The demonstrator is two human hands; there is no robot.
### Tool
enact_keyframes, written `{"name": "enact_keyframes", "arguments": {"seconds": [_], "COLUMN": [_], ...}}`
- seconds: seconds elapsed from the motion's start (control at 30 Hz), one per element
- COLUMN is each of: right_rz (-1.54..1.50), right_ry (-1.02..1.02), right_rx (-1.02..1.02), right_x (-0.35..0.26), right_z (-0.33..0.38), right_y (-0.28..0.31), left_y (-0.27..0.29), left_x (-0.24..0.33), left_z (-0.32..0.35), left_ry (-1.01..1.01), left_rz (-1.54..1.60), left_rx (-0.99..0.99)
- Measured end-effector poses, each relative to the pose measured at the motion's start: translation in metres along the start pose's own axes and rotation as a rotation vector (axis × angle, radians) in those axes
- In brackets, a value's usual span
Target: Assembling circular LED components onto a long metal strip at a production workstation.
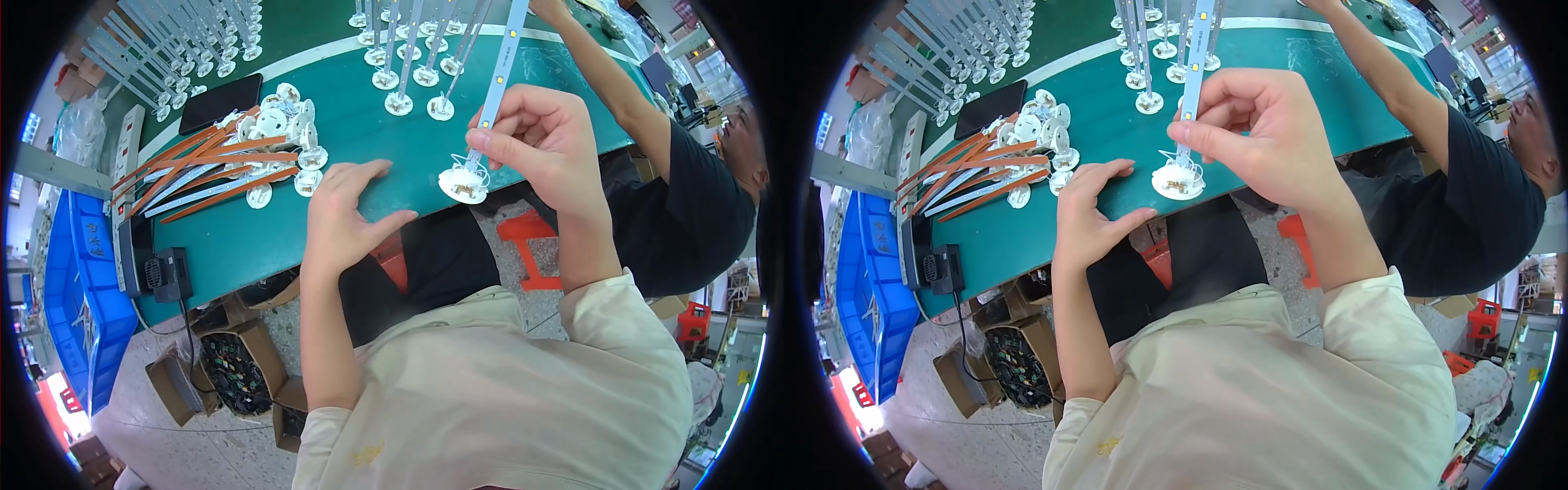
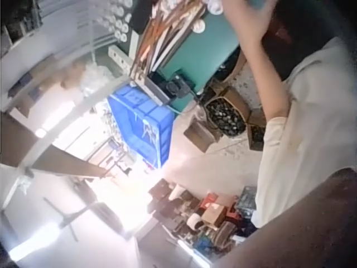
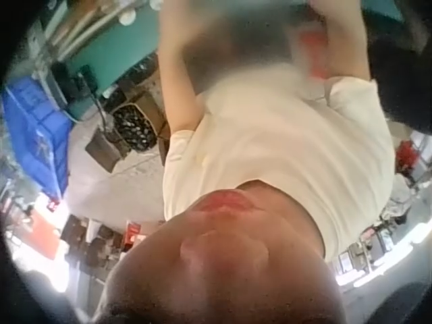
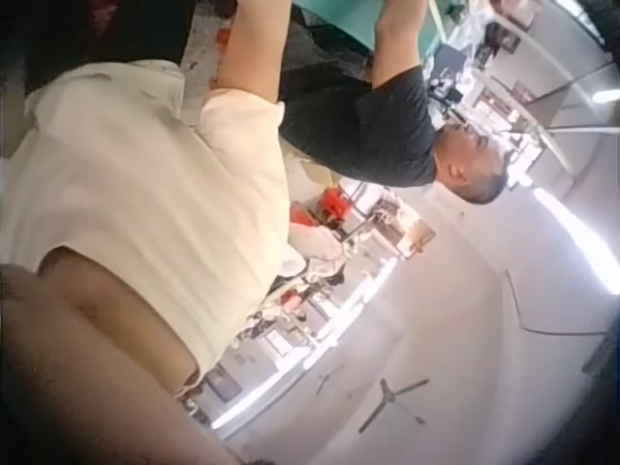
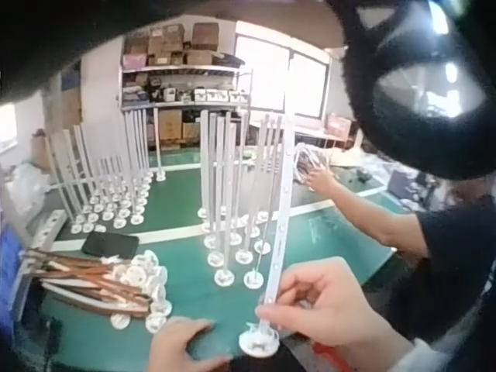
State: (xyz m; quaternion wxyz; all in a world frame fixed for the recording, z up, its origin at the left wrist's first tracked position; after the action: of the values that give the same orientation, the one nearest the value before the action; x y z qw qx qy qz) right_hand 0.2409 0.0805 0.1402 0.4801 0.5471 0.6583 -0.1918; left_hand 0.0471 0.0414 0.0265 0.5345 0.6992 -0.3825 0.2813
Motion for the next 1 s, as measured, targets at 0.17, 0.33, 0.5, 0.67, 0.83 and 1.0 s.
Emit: {"name": "enact_keyframes", "arguments": {"seconds": [0.17,0.33,0.5,0.67,0.83,1.0], "right_rz": [0.030,0.040,0.010,-0.078,-0.203,-0.048], "right_ry": [-0.003,0.000,-0.001,-0.024,-0.020,0.061], "right_rx": [-0.007,-0.021,-0.027,-0.048,-0.082,-0.113], "right_x": [0.003,0.003,0.002,0.002,-0.001,-0.008], "right_z": [0.000,0.001,0.002,0.002,0.000,-0.005], "right_y": [0.002,0.005,0.005,0.003,0.003,0.009], "left_y": [0.001,0.001,0.000,0.000,0.001,0.001], "left_x": [0.002,0.002,0.001,0.003,0.005,0.007], "left_z": [0.000,-0.001,0.000,0.000,0.001,0.001], "left_ry": [0.001,-0.002,-0.008,-0.008,-0.009,-0.018], "left_rz": [-0.012,-0.028,-0.021,-0.017,-0.026,-0.039], "left_rx": [0.001,0.002,0.010,0.008,0.000,0.011]}}
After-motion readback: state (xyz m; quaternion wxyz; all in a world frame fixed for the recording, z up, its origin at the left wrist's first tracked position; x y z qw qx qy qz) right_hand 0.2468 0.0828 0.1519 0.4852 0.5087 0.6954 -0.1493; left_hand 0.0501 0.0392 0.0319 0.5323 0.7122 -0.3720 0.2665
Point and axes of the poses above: each hand's wrist, its own z-axis away from the middle knuckle, its own y-axis out of the back of the hand, x = y × z, the point moved 7 cm from there along -z, towards the middle knuckle, and after that the axes turned 13 degrees about y, right-handed, at the moved point
